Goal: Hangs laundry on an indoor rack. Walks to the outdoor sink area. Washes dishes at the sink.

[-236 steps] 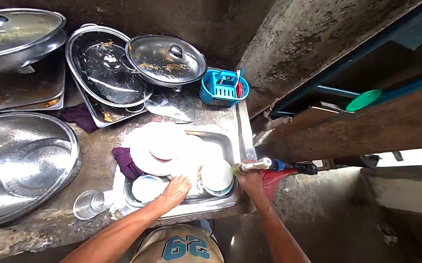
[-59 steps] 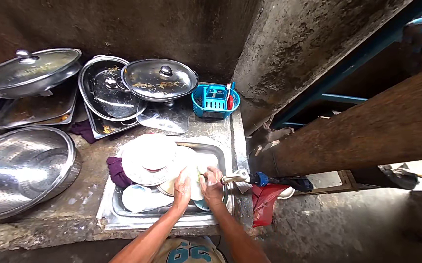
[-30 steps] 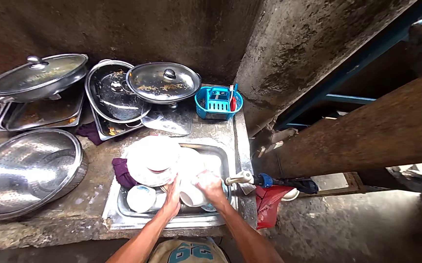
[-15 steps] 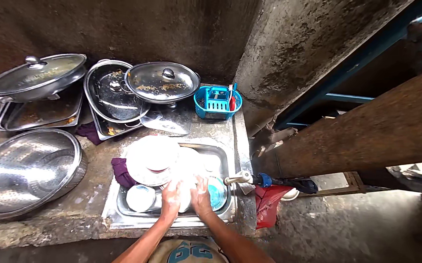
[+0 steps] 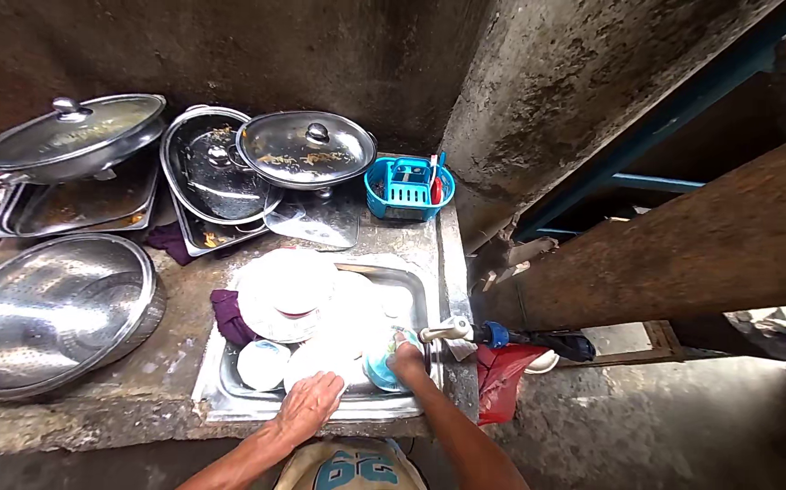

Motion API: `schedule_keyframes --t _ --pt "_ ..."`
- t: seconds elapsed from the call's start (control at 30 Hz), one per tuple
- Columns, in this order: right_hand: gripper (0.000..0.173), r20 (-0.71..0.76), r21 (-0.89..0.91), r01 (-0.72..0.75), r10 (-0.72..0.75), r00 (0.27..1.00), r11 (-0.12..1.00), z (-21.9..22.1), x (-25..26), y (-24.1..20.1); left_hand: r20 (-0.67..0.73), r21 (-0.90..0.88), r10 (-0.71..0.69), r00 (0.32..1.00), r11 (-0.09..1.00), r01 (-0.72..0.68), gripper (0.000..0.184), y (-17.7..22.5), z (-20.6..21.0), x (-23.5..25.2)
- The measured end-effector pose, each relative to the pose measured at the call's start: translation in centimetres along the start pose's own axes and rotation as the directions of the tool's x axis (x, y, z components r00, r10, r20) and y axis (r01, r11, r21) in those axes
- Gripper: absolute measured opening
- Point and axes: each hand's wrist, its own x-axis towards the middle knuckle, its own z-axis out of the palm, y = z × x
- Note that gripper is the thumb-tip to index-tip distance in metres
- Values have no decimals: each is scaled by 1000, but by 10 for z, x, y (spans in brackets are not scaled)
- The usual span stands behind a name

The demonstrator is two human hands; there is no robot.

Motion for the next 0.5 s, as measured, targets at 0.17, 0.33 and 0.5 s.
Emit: schedule_keyframes --t 0.17,0.33,0.5 --pt "54 -21 527 -22 39 999 850 0 2 8 236 -168 -199 951 956 242 68 0 -12 11" --pt "40 -126 770 202 -165 978 606 -1 -26 -7 -359 -572 -285 889 819 32 79 19 1 55" --pt "37 -346 553 531 -403 848 642 -5 -43 -26 -350 -849 -571 742 528 5 38 34 6 96"
